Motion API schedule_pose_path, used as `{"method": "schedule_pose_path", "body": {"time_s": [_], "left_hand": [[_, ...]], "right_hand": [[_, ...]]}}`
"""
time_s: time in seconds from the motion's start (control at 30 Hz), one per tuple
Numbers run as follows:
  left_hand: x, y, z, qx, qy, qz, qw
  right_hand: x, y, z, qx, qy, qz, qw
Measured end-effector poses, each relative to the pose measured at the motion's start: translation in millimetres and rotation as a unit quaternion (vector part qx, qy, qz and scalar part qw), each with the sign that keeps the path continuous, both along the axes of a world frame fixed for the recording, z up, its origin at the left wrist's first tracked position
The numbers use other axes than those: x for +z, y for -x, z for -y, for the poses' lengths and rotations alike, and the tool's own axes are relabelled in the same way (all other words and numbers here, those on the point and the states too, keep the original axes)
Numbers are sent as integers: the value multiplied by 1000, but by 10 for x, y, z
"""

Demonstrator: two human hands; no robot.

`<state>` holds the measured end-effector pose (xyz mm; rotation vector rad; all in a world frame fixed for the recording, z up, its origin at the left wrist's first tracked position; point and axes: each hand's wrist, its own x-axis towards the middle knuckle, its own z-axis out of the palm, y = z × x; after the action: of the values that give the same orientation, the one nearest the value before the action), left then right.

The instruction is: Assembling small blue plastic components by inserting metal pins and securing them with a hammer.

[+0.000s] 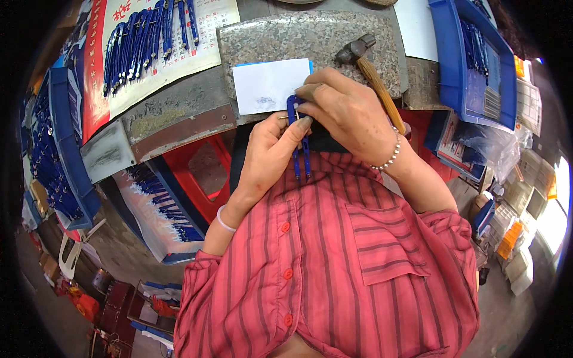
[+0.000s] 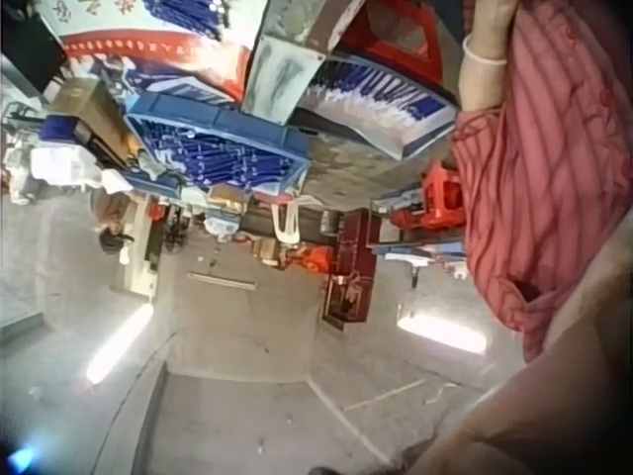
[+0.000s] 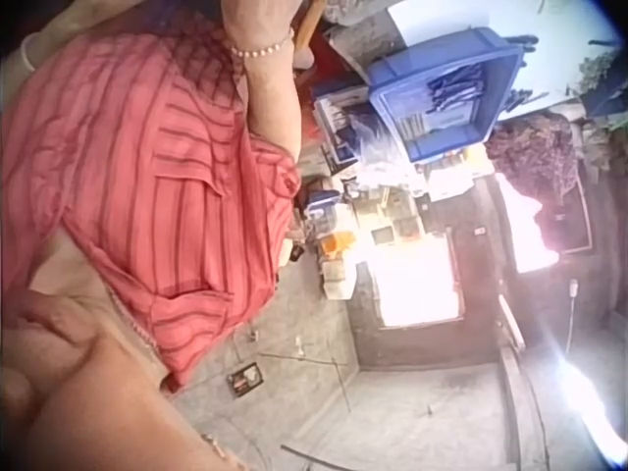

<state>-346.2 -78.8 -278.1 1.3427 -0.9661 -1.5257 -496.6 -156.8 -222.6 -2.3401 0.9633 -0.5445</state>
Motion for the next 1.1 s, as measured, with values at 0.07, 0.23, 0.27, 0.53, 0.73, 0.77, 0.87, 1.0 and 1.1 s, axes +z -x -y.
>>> {"method": "schedule_pose_path", "body": {"time_s": [0.07, 0.23, 0.27, 0.53, 0.73, 0.77, 0.87, 1.0, 1.1], "left_hand": [[-3, -1, 5, -9, -12, -11, 1000], [17, -37, 14, -27, -25, 6, 999], [39, -34, 26, -22, -17, 6, 1000], [80, -42, 31, -41, -56, -23, 997], [63, -46, -9, -43, -62, -16, 997], [58, -49, 6, -46, -61, -20, 997], [46, -51, 23, -46, -55, -18, 997], [54, -60, 37, -48, -62, -15, 997], [47, -72, 41, -51, -63, -15, 997]], "right_hand": [[82, 132, -45, -56, -6, -29, 998], [197, 460, -173, -172, 64, -167, 969], [151, 529, -193, -171, 80, -207, 960], [155, 597, -241, -242, 28, -164, 956], [304, 591, -582, -193, -162, -19, 968], [309, 569, -599, -149, -162, -21, 975], [326, 413, -596, -113, -182, -17, 977], [265, 380, -577, -71, -92, -27, 993], [212, 382, -565, -65, -62, -46, 995]]}}
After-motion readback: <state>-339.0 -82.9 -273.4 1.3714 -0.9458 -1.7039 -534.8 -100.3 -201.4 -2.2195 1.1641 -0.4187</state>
